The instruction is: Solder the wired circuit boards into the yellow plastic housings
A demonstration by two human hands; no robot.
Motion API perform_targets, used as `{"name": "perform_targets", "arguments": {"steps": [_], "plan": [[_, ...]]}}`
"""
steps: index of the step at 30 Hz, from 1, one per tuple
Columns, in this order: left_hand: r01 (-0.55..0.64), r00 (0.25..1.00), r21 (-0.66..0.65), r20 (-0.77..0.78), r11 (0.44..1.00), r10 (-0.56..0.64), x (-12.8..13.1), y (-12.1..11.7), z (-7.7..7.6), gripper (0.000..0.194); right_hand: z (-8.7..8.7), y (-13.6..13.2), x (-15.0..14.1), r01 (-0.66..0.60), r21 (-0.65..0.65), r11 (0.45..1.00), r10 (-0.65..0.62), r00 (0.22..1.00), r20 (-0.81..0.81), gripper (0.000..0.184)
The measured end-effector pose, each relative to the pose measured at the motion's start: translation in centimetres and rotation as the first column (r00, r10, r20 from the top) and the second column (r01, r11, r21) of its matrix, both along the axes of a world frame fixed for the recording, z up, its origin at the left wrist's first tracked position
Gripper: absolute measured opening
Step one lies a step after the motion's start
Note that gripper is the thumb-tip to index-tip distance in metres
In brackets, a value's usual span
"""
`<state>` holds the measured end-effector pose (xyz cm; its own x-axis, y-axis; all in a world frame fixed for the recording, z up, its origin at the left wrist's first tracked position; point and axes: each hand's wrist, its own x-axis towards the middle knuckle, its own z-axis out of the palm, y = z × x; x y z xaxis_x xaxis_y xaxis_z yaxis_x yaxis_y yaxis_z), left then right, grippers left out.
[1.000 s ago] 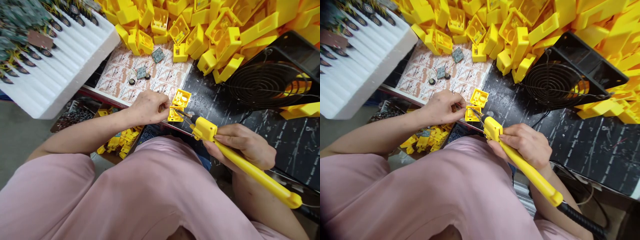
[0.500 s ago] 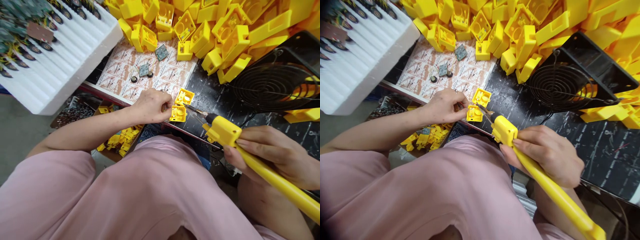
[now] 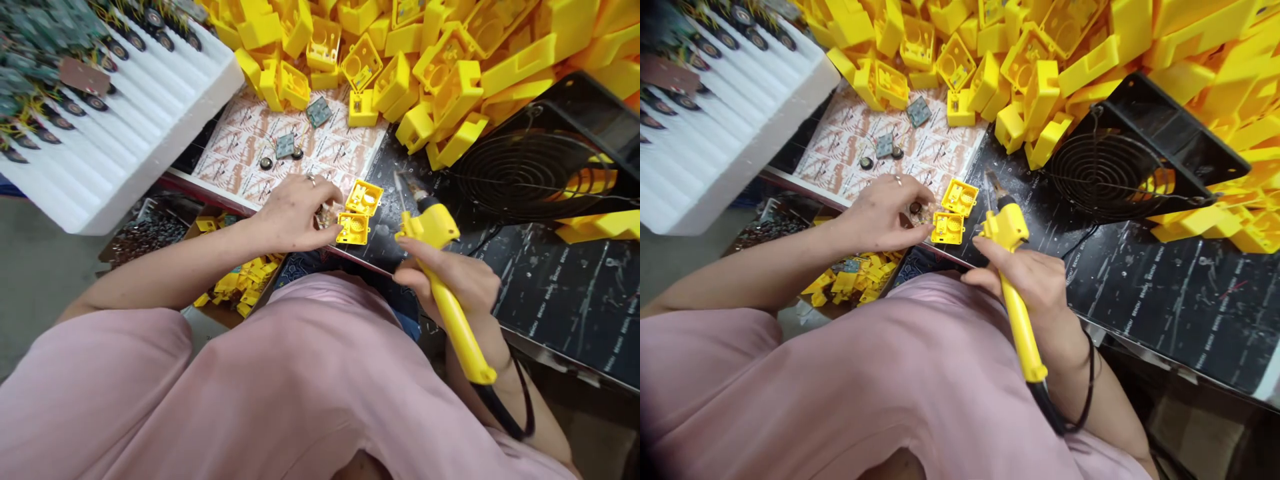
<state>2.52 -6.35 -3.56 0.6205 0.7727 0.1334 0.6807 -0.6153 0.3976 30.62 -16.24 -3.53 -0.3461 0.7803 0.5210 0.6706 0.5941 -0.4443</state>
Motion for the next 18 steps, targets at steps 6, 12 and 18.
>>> {"name": "perform_targets", "arguments": {"steps": [6, 12, 18], "plan": [[-0.131, 0.991, 0.251, 0.068, 0.959, 0.118, -1.0, -2.9, 0.3, 0.041, -1.7, 1.9, -1.9, -0.02, 0.098, 0.995, 0.02, 1.0, 0.0, 0.036], [-0.241, 0.955, 0.078, 0.199, 0.967, 0.221, -0.1, -2.6, -0.9, 0.024, -3.7, 2.5, -4.9, 0.054, 0.199, 0.979, -0.067, 0.996, 0.06, 0.026], [-0.129, 0.975, 0.121, 0.196, 0.984, 0.104, -1.1, -1.0, -1.4, 0.023, -3.5, 2.3, -6.5, 0.136, 0.189, 0.973, -0.135, 0.991, -0.016, 0.027]]}}
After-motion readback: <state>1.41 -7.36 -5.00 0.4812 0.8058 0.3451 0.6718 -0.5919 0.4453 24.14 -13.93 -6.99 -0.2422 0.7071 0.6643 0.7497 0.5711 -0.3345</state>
